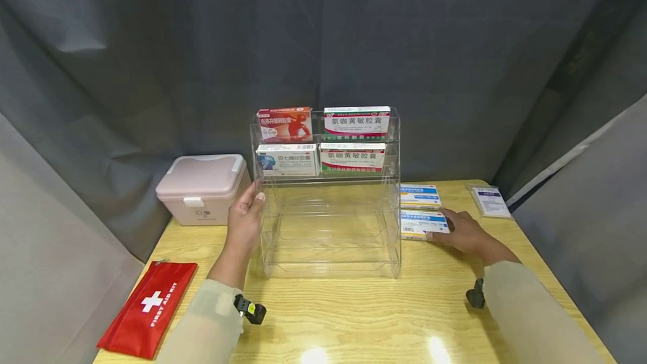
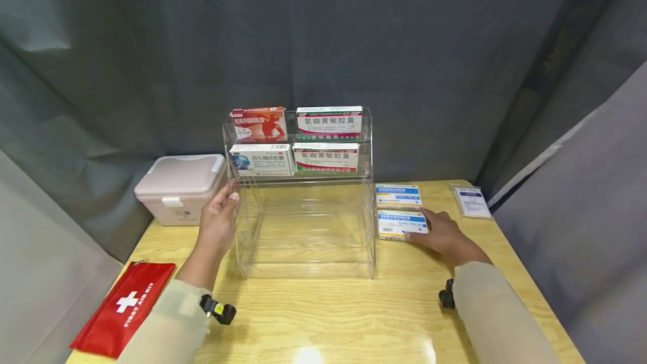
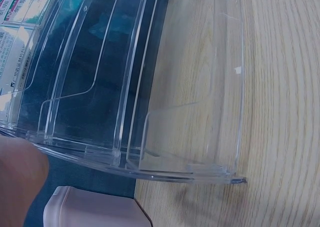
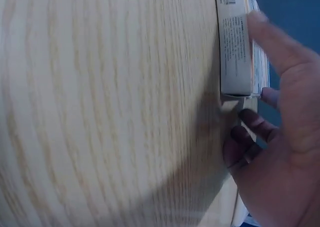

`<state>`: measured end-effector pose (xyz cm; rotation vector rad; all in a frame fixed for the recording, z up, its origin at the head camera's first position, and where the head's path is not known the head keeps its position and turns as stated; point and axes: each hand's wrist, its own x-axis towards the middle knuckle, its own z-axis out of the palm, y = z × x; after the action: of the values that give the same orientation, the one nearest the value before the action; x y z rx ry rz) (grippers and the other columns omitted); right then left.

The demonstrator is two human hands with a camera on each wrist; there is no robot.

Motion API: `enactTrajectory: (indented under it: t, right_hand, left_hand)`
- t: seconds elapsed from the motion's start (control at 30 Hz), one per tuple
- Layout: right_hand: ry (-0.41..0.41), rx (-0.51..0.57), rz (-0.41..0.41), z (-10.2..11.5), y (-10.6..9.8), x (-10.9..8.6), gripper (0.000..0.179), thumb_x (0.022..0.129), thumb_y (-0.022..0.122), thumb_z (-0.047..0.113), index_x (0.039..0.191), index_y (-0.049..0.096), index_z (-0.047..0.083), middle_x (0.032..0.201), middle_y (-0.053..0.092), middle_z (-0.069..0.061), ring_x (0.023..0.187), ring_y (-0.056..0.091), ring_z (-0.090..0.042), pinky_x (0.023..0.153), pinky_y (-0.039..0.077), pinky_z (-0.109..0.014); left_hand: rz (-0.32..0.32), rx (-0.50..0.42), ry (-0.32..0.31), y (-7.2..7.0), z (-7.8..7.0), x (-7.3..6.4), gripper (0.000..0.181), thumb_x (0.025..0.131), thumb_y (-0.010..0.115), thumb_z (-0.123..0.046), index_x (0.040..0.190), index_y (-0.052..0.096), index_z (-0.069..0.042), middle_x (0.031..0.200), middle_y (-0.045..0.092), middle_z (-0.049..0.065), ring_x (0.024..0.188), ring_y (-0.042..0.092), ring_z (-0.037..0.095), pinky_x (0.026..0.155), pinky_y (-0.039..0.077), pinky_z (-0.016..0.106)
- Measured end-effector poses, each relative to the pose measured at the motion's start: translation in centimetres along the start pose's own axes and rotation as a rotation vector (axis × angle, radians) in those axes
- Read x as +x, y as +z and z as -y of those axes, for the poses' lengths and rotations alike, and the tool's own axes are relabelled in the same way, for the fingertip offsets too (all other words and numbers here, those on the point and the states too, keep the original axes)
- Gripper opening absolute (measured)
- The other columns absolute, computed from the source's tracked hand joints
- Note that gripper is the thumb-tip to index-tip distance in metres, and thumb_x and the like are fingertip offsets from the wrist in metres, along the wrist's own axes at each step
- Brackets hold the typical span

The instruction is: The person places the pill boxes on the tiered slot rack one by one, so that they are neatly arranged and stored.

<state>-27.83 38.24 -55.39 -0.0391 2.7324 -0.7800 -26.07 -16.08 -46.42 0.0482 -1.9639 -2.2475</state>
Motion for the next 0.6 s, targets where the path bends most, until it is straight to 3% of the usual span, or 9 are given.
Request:
enactTrajectory:
  t: [0.17,0.33,0.47,0.6]
  right_hand:
    - [0.052,0.005,-0.045,-0.4,0.1,-0.2,0.125,0.081,0.087,0.071,0.16,0.032,-0.009,0.155,0.037,-0.04,0.136,0.044,-0.056,0.125,0.033,-0.078]
    - [0.081,0.108,-0.073,-1.1,0.3,-1.4,0.122,0.078,0.096,0.058,0.154,0.027,-0.008,0.148,0.046,-0.039,0.125,0.052,-0.049,0.117,0.044,-0.072]
    - [0.08,0.183,-0.126,-1.1,0.3,-2.5,0.101,0.089,0.091,0.044,0.152,0.03,-0.005,0.134,0.056,-0.032,0.113,0.059,-0.04,0.094,0.059,-0.05]
    - [0.103,0.282,-0.174,-0.7,-0.2,-3.7,0.071,0.106,0.073,0.036,0.155,0.04,-0.003,0.128,0.06,-0.024,0.107,0.06,-0.032,0.079,0.056,-0.03]
  left_hand:
    - [-0.002,-0.012,0.009,0.0,0.0,-0.1,0.052,0.115,0.053,-0.01,0.166,0.044,-0.008,0.177,0.038,0.004,0.167,0.029,0.025,0.138,0.026,0.041]
    - [-0.005,-0.005,0.0,0.1,-0.1,-0.2,0.052,0.115,0.053,-0.011,0.166,0.045,-0.009,0.176,0.039,0.003,0.166,0.03,0.025,0.139,0.025,0.041]
    - [-0.003,0.001,0.002,0.1,-0.2,-0.2,0.052,0.115,0.054,-0.012,0.166,0.045,-0.011,0.176,0.04,0.002,0.166,0.031,0.023,0.138,0.026,0.04]
    - [-0.002,0.009,0.004,0.1,-0.3,-0.2,0.052,0.115,0.054,-0.012,0.166,0.045,-0.01,0.176,0.04,0.002,0.166,0.031,0.023,0.138,0.027,0.039]
